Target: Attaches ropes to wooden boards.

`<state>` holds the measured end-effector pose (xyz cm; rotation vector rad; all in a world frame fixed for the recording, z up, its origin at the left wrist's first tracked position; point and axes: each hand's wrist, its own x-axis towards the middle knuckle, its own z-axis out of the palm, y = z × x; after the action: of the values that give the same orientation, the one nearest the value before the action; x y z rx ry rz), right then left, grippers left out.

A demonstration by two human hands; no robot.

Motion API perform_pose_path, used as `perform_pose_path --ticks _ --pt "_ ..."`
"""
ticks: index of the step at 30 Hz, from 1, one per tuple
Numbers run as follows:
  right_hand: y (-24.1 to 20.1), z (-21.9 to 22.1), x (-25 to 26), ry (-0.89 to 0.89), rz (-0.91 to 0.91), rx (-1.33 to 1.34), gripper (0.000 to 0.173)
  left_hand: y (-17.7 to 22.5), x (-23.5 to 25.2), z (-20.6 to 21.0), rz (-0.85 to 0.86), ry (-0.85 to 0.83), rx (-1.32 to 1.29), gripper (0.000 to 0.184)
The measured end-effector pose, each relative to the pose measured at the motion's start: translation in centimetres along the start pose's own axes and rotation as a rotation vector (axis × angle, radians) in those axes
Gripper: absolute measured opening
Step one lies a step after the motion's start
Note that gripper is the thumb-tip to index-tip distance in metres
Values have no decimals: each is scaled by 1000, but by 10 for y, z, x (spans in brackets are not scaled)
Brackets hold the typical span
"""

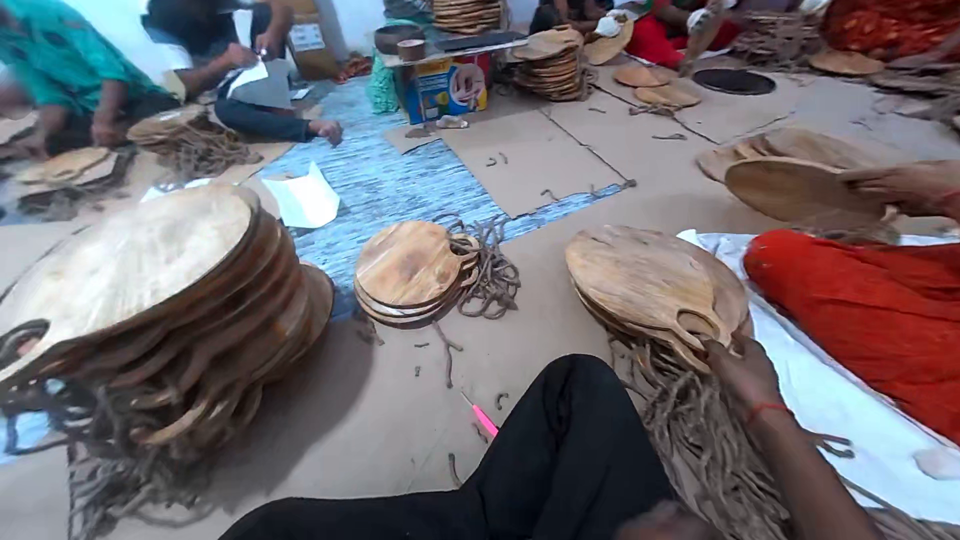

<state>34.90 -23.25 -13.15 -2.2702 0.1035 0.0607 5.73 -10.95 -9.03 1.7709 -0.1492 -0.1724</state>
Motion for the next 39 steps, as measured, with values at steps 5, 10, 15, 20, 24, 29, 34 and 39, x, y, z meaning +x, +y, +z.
perform_pose_path --ticks 5,10,15,20,24,29,34,39 --pt "-68 66 -54 -25 -429 -78 56 -20 -56 -129 -227 214 120 30" --pt "-122 208 -82 -647 -701 -34 40 -96 -119 -225 -642 508 220 34" --pt "-186 297 -57 -765 -761 -316 47 -113 -97 -236 -870 368 354 41" --pt "-229 346 -35 -704 -778 -556 76 -131 -87 -216 -731 116 242 38" --pt "-229 360 -19 -657 -834 -780 83 -138 -86 -218 -824 83 254 39" --pt "-176 333 -47 -538 -972 -724 40 -135 -84 -217 -776 194 236 40" --pt "-150 298 -102 -648 -1095 -715 26 -116 -84 -216 -572 610 597 46" --pt "-143 250 -170 -671 -1476 -208 18 -127 -90 -214 -426 877 1064 71"
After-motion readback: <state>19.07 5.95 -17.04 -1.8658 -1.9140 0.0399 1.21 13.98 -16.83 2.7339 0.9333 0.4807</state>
